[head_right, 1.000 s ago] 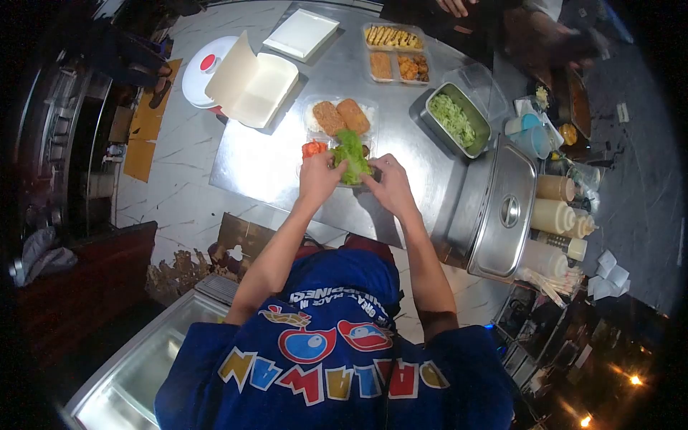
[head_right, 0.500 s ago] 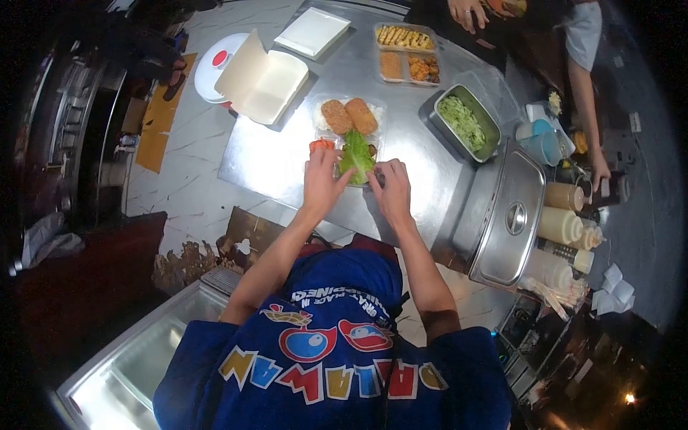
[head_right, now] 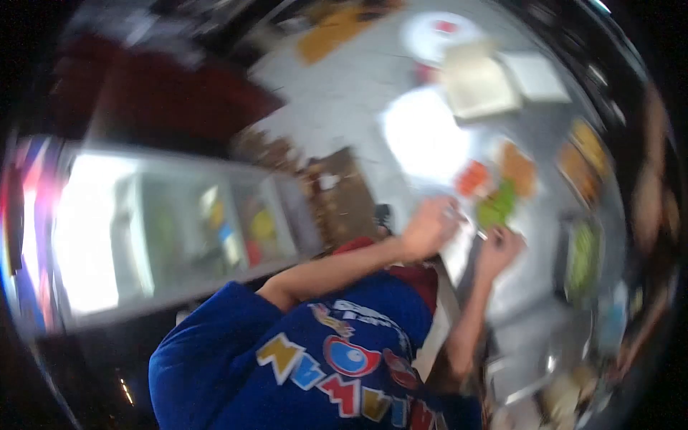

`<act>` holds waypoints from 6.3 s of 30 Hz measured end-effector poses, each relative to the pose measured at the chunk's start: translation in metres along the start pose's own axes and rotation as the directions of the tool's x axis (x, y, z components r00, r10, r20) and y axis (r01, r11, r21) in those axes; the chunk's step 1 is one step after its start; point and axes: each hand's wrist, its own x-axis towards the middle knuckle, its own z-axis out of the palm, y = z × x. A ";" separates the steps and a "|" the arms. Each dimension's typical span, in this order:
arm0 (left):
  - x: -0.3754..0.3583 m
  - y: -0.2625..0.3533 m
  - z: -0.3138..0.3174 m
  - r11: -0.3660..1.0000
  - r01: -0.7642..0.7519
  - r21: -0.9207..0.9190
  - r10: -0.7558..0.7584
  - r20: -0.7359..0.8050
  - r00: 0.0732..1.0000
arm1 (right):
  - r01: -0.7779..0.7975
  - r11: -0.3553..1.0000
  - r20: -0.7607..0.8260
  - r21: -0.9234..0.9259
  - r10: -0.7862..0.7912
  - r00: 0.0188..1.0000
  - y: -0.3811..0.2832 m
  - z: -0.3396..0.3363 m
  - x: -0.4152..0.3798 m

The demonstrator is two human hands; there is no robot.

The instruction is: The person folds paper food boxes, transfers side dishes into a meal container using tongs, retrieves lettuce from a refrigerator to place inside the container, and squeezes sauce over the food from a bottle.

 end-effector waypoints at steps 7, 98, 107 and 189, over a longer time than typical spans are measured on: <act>-0.261 -0.087 -0.150 0.722 0.691 0.018 -0.652 -0.313 0.690 | 0.019 0.987 0.071 -0.162 -0.008 0.997 -0.007 -0.004 0.008; -0.653 -0.357 -0.688 -0.213 0.942 -0.261 -0.483 -0.809 -0.333 | 0.672 0.524 0.080 0.524 -0.815 0.573 -0.576 0.204 -0.004; -0.668 -0.322 -0.703 -0.056 0.927 -0.370 -0.327 -0.871 -0.367 | 0.680 0.530 0.093 0.507 -0.818 0.568 -0.575 0.198 0.003; -0.182 0.020 -0.224 0.916 0.045 -0.398 -0.083 -0.078 0.993 | -0.526 0.287 0.475 0.801 0.231 0.849 -0.254 -0.044 -0.214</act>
